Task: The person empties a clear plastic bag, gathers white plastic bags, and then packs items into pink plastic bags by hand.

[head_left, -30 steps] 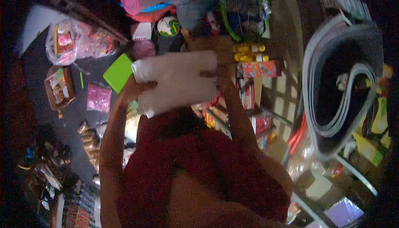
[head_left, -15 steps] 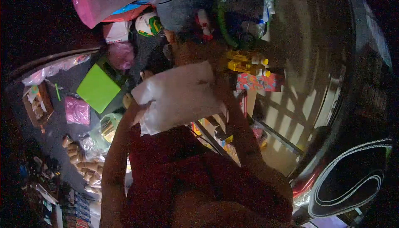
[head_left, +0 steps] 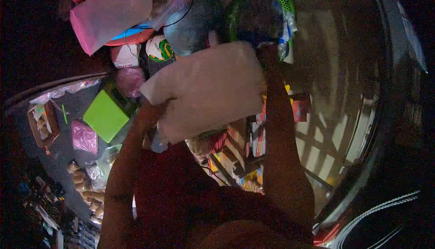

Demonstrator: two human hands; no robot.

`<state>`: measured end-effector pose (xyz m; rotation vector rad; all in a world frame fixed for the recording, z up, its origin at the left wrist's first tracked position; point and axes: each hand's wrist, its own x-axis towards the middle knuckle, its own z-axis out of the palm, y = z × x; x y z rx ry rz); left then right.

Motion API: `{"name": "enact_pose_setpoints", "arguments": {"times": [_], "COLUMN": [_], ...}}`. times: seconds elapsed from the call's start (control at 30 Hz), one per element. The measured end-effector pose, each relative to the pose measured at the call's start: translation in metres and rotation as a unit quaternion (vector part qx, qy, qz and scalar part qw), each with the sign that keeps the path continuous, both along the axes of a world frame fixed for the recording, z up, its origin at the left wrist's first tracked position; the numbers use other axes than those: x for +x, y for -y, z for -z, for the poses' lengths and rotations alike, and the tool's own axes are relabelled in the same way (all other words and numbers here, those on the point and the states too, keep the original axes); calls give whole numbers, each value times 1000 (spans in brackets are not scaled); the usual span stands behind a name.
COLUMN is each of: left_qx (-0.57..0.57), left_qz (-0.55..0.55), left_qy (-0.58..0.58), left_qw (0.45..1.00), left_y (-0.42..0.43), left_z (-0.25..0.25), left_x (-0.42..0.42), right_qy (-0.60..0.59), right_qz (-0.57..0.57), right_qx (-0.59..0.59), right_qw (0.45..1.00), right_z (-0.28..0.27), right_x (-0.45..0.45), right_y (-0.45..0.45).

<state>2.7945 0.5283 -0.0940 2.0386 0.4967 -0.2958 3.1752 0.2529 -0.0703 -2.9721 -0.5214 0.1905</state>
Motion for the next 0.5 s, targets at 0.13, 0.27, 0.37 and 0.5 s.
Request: {"name": "enact_pose_setpoints", "arguments": {"times": [0.13, 0.27, 0.37, 0.5], "left_qx": [-262, -342, -338, -341], "left_qz": [-27, -68, -77, -69], "left_qy": [55, 18, 33, 23], "left_qw": [963, 937, 938, 937], "left_y": [9, 22, 29, 26], "left_z": [-50, -54, -36, -27], "left_x": [52, 71, 62, 53], "right_qy": [12, 18, 17, 21], "right_qz": [10, 17, 14, 14], "right_qx": [39, 55, 55, 63], "right_qw": [999, 998, 998, 998], "right_z": [-29, -42, -25, -11], "right_x": [-14, -36, -35, -23], "right_y": [28, 55, 53, 50]}}
